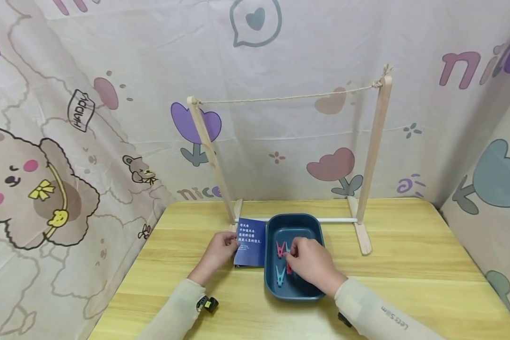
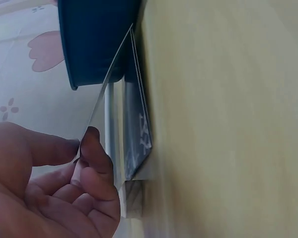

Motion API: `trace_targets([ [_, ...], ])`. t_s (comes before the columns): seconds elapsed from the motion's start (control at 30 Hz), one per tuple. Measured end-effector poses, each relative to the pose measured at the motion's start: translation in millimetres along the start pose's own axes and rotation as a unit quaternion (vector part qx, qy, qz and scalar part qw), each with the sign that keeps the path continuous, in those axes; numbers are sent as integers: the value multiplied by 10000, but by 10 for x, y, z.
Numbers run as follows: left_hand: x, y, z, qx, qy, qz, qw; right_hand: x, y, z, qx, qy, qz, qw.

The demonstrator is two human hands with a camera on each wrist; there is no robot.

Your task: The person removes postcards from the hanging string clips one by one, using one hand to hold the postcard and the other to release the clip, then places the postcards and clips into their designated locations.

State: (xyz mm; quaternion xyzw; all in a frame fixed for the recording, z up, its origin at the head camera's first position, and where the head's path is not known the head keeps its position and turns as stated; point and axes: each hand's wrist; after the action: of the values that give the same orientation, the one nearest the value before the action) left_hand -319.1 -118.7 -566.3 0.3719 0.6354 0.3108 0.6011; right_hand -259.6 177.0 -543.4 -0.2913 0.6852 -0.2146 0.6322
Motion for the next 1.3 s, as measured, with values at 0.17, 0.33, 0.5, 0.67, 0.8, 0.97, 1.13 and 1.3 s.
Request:
trace_targets([
  [0.17,33,-21,-3,26,57,-137,9999,37,-15,13,-50,17,384,9992],
  [0.33,60,-36,13,39,131,-305,9994,73,-6,35,-108,-8,688,9976],
  [0.5,64,-20,26,57,268,-442,9986,108,-9,59,-272,12,954,9951],
  [0.67,68,1,18,52,360,-607,9975,146,-15,83,-414,-83,1237,9914],
  [0.8,65,1,14,58,387,-755,9964,175,-22,87,-461,-95,1375,9894],
  [0.97,81,-25,-3,116,381,-1038,9938,192,-12,85,-489,-97,1471,9879],
  [1.13,90,-13,-4,267,438,-1327,9898,195,-12,83,-436,-182,1478,9879],
  [1.3,106,18,-4,211,419,-1576,9864,207,-4,85,-443,-230,1486,9876],
])
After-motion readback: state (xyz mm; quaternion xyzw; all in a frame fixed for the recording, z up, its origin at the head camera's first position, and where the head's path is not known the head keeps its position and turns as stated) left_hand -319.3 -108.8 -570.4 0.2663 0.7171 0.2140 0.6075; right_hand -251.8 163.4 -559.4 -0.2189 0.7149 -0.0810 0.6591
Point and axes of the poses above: each hand's wrist, its own z-axis away from the middle knuckle, its own x-axis out of the palm, y = z × x, and after that the axes turned 6 degrees about y, right-handed
